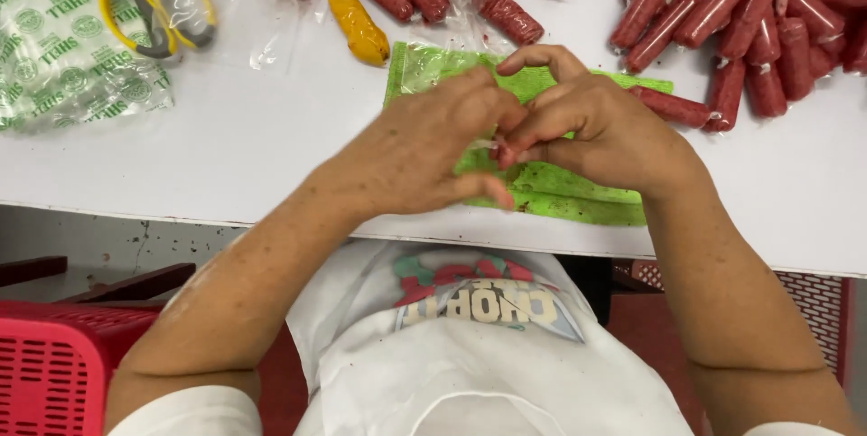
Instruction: Manually tying and sealing the ends of sausages in plastic casings at a high speed.
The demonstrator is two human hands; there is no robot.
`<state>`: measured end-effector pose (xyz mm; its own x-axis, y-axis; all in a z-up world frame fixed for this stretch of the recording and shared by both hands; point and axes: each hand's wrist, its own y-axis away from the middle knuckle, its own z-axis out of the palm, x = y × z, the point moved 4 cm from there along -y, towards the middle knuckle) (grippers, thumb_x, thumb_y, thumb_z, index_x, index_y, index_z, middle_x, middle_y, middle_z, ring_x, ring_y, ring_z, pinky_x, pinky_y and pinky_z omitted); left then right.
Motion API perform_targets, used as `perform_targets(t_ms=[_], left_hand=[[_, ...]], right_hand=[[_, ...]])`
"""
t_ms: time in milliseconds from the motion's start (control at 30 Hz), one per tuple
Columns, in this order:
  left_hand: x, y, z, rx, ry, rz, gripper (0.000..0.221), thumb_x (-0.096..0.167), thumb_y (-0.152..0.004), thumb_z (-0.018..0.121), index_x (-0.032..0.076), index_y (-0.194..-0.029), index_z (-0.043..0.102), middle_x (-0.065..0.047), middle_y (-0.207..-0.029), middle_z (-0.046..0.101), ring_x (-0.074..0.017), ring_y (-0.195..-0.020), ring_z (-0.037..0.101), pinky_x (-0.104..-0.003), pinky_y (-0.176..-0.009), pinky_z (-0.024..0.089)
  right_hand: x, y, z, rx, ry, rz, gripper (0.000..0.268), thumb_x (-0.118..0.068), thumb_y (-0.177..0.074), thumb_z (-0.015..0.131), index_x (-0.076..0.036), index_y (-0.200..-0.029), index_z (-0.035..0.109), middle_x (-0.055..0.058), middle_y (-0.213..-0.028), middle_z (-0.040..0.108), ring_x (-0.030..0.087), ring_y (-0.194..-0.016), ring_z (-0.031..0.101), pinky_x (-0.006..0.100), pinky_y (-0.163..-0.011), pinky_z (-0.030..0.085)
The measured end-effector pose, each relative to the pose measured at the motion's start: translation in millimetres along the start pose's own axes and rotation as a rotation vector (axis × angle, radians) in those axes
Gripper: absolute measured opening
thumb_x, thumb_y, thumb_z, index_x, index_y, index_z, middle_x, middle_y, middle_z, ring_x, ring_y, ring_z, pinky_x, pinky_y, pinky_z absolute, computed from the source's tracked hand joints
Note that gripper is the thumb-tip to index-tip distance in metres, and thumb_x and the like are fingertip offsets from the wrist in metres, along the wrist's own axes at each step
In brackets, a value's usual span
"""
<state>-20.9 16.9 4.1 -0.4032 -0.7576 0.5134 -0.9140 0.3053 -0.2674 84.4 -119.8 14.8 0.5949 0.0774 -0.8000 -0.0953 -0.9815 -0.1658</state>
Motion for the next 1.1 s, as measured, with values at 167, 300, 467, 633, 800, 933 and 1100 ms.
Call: perform_targets(t_ms=[167,300,467,633,800,933,1100], left_hand=[[-3,11,39,0.242,0.047,0.07,0.042,0.043,-0.093,0.07,0.008,-0.09,0.046,-0.011,-0.094,0.054,-0.0303,-0.092,0.056,-0.043,-0.068,0.052],[4,37,67,0.566,0.166,-0.297,0.036,0.042,-0.09,0.071,0.015,-0.108,0.056,-0.001,-0.1,0.057,-0.0203,-0.079,0.065,-0.034,-0.065,0.057],[-24,25,76,0.83,0.812,-0.411,0.056,0.015,-0.093,0.077,0.008,-0.142,0.053,-0.003,-0.095,0.052,-0.0071,-0.066,0.054,-0.023,-0.06,0.053],[-28,-7,56,0.738,0.951,-0.053,0.007,-0.001,-0.092,0.07,0.002,-0.097,0.073,-0.015,-0.103,0.067,-0.0129,-0.04,0.061,-0.026,-0.045,0.055],[-53,-24,25,0.501,0.079,0.236,0.015,0.007,-0.097,0.059,0.014,-0.106,0.069,-0.007,-0.091,0.068,-0.0245,-0.06,0.067,-0.038,-0.057,0.056],[-100,-94,22,0.377,-0.358,0.342,0.011,0.019,-0.102,0.05,0.016,-0.094,0.057,-0.001,-0.087,0.055,-0.0249,-0.081,0.062,-0.037,-0.07,0.054],[-63,-161,7,0.156,-0.007,0.215,0.013,0.012,-0.096,0.063,0.005,-0.09,0.053,-0.01,-0.081,0.058,-0.0301,-0.08,0.058,-0.041,-0.064,0.044]], right_hand=[[20,12,20,-0.022,-0.087,0.006,0.025,-0.018,-0.092,0.068,-0.01,-0.115,0.073,0.0,-0.111,0.075,0.035,-0.149,0.037,0.053,-0.126,0.032],[43,18,61,0.626,-0.51,0.095,0.017,0.003,-0.086,0.074,0.003,-0.102,0.072,0.019,-0.097,0.073,0.033,-0.103,0.068,0.056,-0.103,0.049],[52,15,81,0.975,-0.493,0.215,0.043,0.008,-0.086,0.075,-0.005,-0.11,0.042,0.014,-0.098,0.074,0.02,-0.093,0.074,0.029,-0.082,0.06],[62,21,71,0.821,0.212,0.158,0.015,-0.018,-0.097,0.067,-0.004,-0.102,0.071,0.016,-0.096,0.074,0.036,-0.093,0.073,0.047,-0.08,0.059],[65,31,60,0.609,-0.104,0.263,0.03,-0.032,-0.098,0.057,-0.006,-0.096,0.072,0.017,-0.083,0.074,0.031,-0.074,0.072,0.042,-0.067,0.059],[39,43,-8,0.777,-0.375,0.538,0.026,-0.026,-0.099,0.061,-0.003,-0.098,0.072,0.014,-0.093,0.074,0.02,-0.072,0.069,0.035,-0.071,0.058],[63,56,-84,0.649,-0.889,0.413,0.036,-0.032,-0.103,0.051,-0.001,-0.122,0.052,0.022,-0.1,0.071,0.024,-0.074,0.069,0.033,-0.073,0.061]])
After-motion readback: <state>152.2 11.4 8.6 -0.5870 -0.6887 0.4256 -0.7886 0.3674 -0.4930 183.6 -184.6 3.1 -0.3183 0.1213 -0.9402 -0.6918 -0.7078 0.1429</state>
